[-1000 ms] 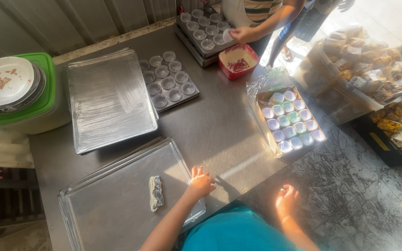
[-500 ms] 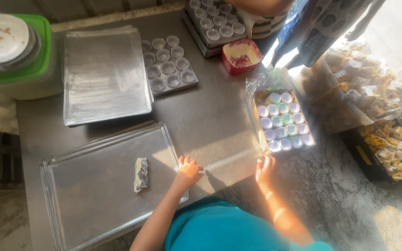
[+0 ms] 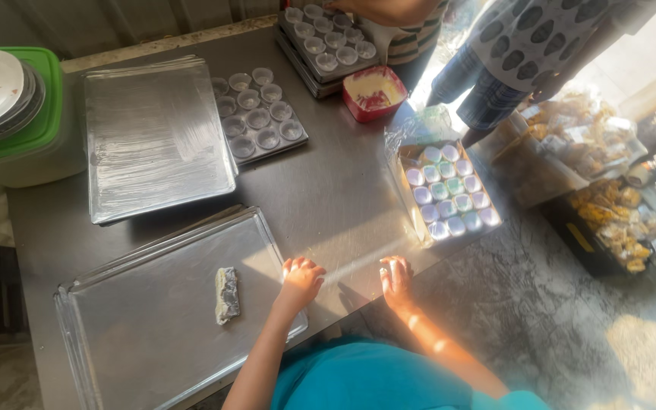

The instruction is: The person repeatedly dips a cloth into a red container of grease and spreads it across the surface of several metal baking trays. The person wipes each tray individually and stacks the greased trays on the table.

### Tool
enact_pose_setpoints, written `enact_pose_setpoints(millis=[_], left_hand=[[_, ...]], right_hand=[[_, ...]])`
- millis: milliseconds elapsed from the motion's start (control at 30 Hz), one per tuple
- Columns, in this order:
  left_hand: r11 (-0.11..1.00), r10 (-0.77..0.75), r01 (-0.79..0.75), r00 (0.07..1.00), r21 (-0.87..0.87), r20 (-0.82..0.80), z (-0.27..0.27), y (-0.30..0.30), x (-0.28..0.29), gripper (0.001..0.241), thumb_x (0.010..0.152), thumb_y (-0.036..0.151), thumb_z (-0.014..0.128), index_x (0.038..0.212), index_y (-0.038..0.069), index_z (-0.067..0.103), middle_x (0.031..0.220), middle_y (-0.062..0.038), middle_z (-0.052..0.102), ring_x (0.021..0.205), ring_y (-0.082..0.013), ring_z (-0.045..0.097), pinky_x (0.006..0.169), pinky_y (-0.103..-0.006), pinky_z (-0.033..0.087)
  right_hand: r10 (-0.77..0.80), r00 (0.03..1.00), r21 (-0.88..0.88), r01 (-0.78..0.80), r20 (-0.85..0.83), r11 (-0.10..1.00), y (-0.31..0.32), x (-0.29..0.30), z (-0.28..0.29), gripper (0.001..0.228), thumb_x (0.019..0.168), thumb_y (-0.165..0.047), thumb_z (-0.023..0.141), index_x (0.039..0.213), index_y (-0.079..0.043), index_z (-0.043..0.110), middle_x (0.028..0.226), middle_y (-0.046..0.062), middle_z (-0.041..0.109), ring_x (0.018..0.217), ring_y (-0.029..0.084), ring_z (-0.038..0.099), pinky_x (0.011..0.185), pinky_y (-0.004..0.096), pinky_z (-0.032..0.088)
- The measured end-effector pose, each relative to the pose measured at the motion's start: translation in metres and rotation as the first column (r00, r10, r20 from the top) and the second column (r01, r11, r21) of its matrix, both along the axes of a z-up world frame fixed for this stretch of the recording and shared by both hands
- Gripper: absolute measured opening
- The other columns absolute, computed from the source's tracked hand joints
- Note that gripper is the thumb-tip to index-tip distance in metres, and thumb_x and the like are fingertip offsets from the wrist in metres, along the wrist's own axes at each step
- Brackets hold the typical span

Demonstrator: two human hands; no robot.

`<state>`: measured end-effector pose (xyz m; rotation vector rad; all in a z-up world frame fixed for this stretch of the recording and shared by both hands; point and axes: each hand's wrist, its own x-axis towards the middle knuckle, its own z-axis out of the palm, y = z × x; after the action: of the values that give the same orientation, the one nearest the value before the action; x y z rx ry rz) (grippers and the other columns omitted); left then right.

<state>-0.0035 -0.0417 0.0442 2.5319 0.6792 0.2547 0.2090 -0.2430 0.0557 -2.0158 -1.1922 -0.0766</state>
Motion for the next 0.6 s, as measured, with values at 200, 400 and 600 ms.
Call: enact_pose_setpoints(millis=[200, 400, 600], left_hand=[[0.987, -0.156, 0.154, 0.986, 0.046, 0.052, 0.036, 0.022, -0.042, 0.021, 0.085, 0.019, 0.074, 0.106, 0.021, 0.075, 0.116, -0.006, 0.065, 0.129, -0.0310, 0.051, 0.108, -0.0577, 0.035], [0.978, -0.206, 0.204, 0.926, 0.041, 0.317, 0.071, 0.051, -0.116, 0.026, 0.085, 0.009, 0.069, 0.110, 0.017, 0.074, 0.131, -0.011, 0.064, 0.131, -0.0355, 0.051, 0.107, -0.0561, 0.037], [0.991, -0.127, 0.135, 0.945, -0.008, 0.303, 0.082, 0.083, -0.160, 0.029, 0.081, 0.005, 0.068, 0.106, 0.017, 0.075, 0.125, -0.011, 0.065, 0.127, -0.0338, 0.053, 0.104, -0.0556, 0.036]], right_hand=[[-0.114, 0.993, 0.035, 0.115, -0.019, 0.993, 0.018, -0.064, 0.003, 0.025, 0.089, -0.007, 0.064, 0.113, -0.009, 0.063, 0.119, 0.013, 0.064, 0.118, 0.033, 0.057, 0.101, 0.044, 0.044], [-0.224, 0.971, 0.092, 0.232, -0.086, 0.968, 0.048, -0.152, -0.013, 0.027, 0.089, -0.007, 0.063, 0.116, -0.006, 0.062, 0.119, 0.015, 0.061, 0.115, 0.034, 0.057, 0.102, 0.046, 0.045], [-0.134, 0.829, 0.079, 0.209, -0.543, 0.975, 0.096, -0.180, -0.015, 0.030, 0.096, -0.015, 0.058, 0.124, -0.004, 0.059, 0.121, 0.013, 0.062, 0.111, 0.024, 0.063, 0.095, 0.036, 0.051]])
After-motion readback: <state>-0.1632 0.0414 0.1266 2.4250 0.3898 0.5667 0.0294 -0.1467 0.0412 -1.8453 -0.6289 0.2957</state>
